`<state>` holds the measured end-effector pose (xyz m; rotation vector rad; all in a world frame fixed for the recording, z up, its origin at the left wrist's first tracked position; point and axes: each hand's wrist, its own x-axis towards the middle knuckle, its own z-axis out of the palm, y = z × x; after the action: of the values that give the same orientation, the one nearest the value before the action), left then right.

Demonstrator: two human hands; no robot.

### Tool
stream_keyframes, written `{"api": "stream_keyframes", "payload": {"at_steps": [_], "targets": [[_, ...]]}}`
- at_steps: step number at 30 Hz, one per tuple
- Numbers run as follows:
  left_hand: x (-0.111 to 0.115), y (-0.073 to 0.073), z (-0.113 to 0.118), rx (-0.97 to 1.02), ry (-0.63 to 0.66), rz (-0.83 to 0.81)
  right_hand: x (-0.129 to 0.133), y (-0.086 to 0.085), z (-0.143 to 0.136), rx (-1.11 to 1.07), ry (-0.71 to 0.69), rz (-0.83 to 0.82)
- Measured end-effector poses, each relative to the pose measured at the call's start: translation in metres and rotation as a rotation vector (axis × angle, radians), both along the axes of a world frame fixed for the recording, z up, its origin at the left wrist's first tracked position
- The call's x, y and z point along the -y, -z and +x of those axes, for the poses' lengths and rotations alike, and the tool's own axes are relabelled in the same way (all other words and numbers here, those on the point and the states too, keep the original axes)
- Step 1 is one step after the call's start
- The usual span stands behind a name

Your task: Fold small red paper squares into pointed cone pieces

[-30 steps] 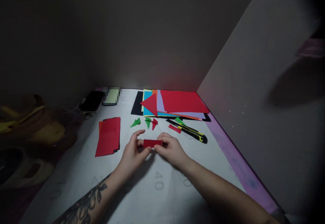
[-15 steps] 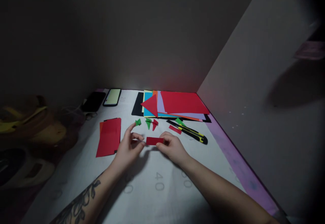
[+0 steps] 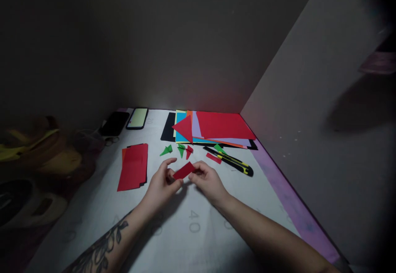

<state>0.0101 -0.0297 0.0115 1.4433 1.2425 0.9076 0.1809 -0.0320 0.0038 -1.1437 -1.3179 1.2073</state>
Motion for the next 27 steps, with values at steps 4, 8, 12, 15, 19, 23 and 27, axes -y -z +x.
{"api": "stream_keyframes", "payload": {"at_steps": [4,8,12,15,19,23,27], "targets": [[0.003,-0.001,0.005,0.068,-0.042,0.008,0.005,0.007,-0.009,-0.123,-0.05,-0.143],[0.005,-0.002,0.008,0.088,-0.032,-0.019,0.007,0.011,-0.009,-0.106,0.006,-0.144],[0.006,-0.005,0.009,0.156,0.007,-0.073,0.006,0.01,-0.006,-0.129,0.021,-0.092],[0.006,-0.007,0.009,0.197,0.014,-0.12,0.004,0.006,-0.004,-0.176,0.039,-0.089],[0.005,-0.01,0.008,0.226,0.027,-0.175,-0.002,0.003,0.005,-0.233,0.089,-0.138],[0.004,-0.006,0.006,0.216,0.018,-0.188,-0.013,0.0,0.019,-0.292,0.18,-0.163],[0.002,0.001,0.003,0.125,0.007,-0.115,-0.016,-0.002,0.025,-0.285,0.198,-0.11]]}}
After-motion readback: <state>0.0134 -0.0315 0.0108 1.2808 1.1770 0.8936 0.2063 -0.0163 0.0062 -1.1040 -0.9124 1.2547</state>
